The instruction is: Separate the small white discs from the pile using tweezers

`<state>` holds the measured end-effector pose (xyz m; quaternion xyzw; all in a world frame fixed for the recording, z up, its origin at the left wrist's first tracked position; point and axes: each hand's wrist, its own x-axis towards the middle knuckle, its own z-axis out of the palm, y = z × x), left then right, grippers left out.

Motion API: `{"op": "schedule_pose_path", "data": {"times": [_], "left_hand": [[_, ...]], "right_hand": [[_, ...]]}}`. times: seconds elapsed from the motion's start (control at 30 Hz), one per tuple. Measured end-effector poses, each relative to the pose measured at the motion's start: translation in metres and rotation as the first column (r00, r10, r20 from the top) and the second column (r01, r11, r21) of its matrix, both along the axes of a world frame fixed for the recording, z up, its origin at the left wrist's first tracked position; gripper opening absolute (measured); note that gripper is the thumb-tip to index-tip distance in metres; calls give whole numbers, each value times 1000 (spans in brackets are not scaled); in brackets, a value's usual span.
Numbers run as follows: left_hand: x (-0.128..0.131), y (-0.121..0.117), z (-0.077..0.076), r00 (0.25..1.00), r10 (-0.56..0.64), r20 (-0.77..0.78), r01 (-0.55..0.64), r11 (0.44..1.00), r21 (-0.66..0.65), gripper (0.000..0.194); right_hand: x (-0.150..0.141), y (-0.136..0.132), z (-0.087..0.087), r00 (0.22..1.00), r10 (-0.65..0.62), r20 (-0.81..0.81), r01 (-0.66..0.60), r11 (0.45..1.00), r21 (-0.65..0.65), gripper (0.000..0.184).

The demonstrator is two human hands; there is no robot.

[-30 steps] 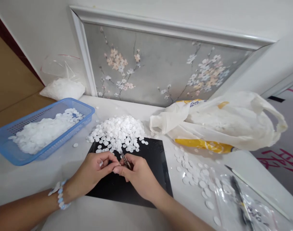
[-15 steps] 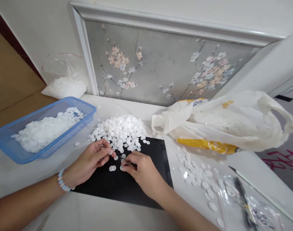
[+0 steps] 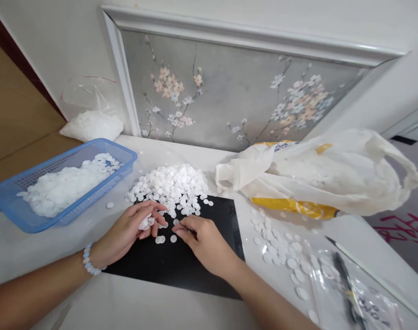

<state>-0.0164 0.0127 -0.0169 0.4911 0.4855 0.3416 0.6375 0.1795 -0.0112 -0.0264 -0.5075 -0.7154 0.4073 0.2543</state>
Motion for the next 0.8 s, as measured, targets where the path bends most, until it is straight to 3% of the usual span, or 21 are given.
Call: {"op": "schedule_pose_path", "data": {"times": [0.17, 0.3, 0.43, 0.53, 0.63, 0.8], "left_hand": [[-6, 3, 3, 990, 18, -143, 0, 992, 126, 30], [-10, 5, 5, 988, 24, -150, -4, 991, 132, 25], [-12, 5, 7, 980, -65, -189, 89, 989, 118, 24], [-12, 2, 10, 909, -92, -407, 191, 959, 210, 20], [-11, -2, 14, 796, -133, -590, 333, 911, 244, 10], [-11, -4, 13, 700, -166, -695, 433, 872, 228, 9]], "right_hand": [[3, 2, 1, 997, -72, -28, 68, 991, -111, 22], [0, 1, -1, 998, -59, -29, 57, 997, -42, 15], [-6, -3, -6, 1000, -12, -26, 12, 1000, -6, 15], [-6, -4, -6, 999, 15, -36, -15, 1000, 1, 10], [-2, -2, -4, 994, -47, -100, 43, 998, -39, 7], [7, 7, -4, 893, -254, -371, 152, 947, -283, 10]]}}
